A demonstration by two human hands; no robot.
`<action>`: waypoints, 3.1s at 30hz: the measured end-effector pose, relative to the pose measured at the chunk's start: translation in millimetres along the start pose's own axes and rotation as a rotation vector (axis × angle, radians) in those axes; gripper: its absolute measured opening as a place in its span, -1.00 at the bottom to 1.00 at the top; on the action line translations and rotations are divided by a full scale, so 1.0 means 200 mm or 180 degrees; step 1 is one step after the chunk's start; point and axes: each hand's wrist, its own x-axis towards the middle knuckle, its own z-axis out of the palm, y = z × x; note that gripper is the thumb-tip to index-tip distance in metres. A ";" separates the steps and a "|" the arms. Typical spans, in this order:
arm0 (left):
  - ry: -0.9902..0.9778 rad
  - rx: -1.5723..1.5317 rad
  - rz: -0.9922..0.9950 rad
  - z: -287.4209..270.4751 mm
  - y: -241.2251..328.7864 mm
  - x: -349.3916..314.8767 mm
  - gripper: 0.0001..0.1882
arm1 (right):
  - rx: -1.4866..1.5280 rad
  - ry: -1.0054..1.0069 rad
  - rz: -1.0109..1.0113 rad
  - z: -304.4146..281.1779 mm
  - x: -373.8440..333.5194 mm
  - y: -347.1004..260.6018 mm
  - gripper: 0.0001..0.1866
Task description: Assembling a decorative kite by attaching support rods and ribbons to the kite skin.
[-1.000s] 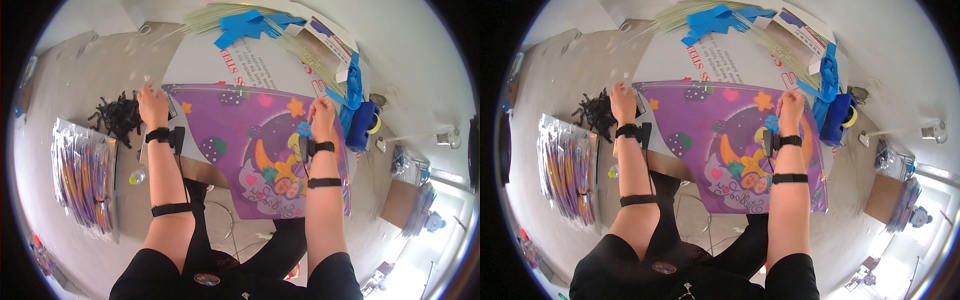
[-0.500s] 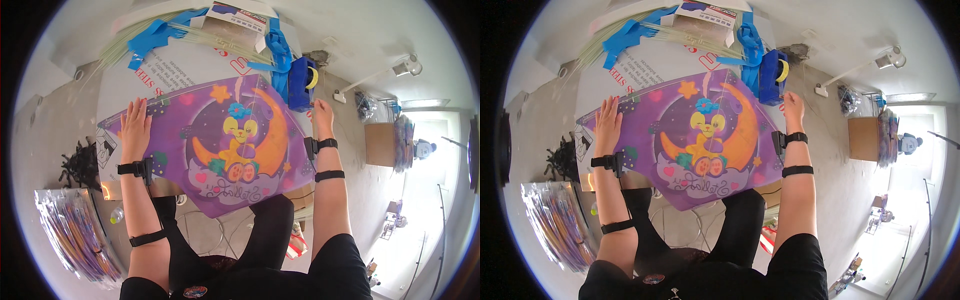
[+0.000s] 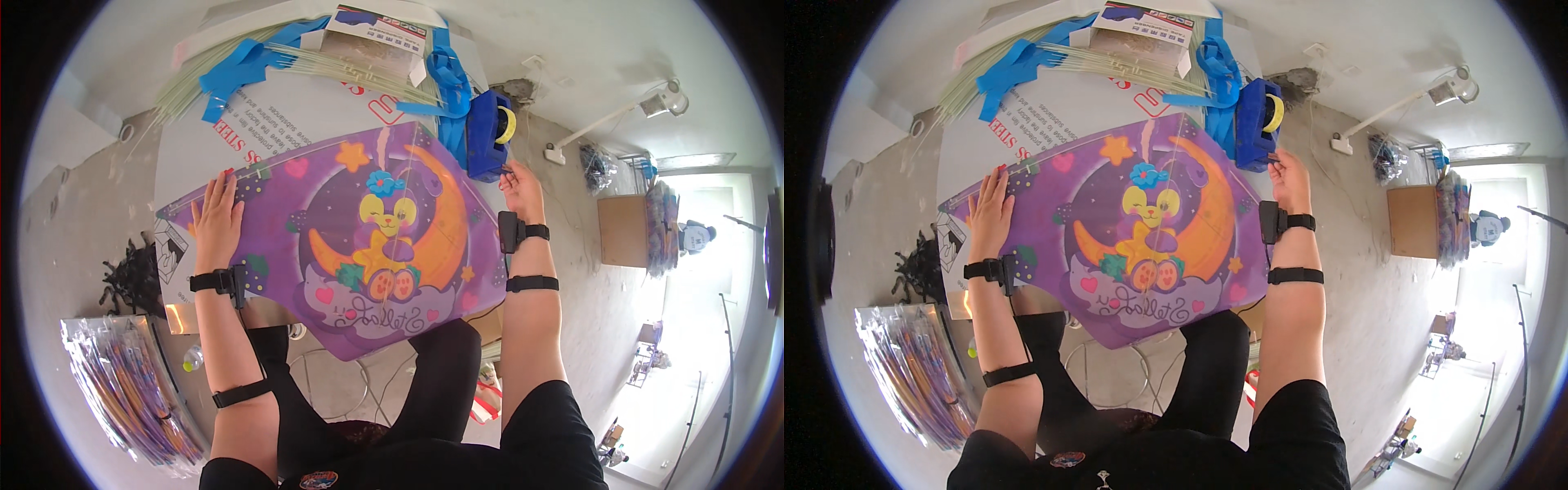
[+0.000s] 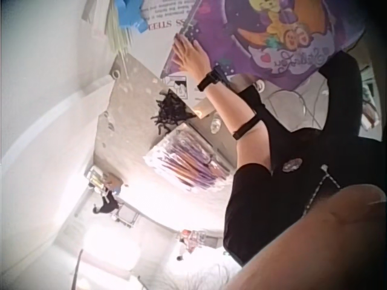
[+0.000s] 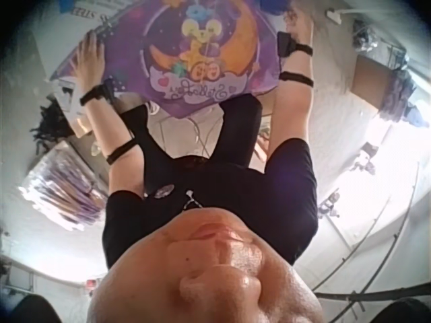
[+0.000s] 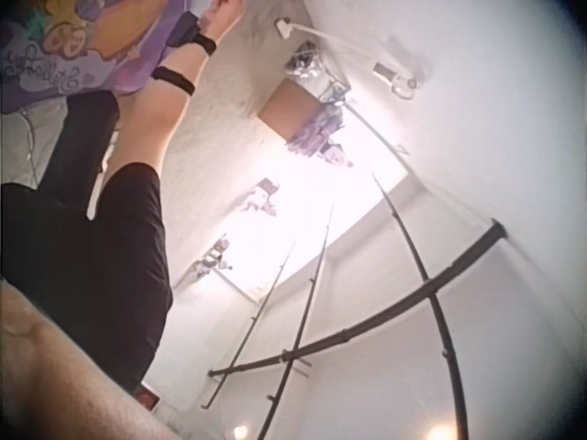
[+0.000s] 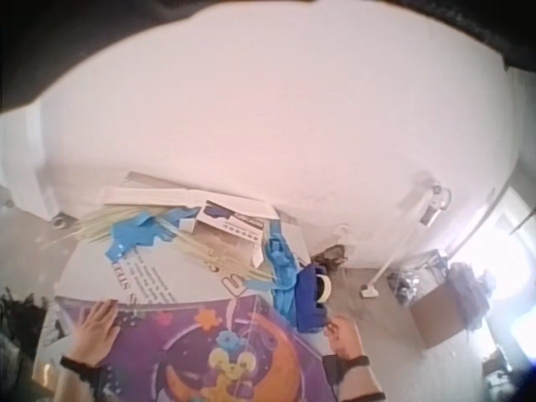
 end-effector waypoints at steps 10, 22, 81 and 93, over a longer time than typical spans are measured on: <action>-0.0059 -0.0024 -0.0077 0.00 0.00 0.00 -0.48 | 0.0184 -0.0254 -0.0627 -0.08 -0.11 0.07 -0.95; 0.0229 0.0058 0.0040 0.00 0.04 0.02 -0.49 | -0.3518 0.0173 -0.1925 -0.33 0.02 0.21 -0.71; 0.0919 -0.1093 0.0126 0.00 -0.04 -0.03 -0.64 | -0.2908 -0.2135 -0.1021 1.75 -0.94 0.86 -0.65; 0.0882 -0.0833 0.0195 0.02 -0.02 -0.03 -0.52 | -0.3071 -0.2016 -0.1138 1.76 -0.94 0.87 -0.63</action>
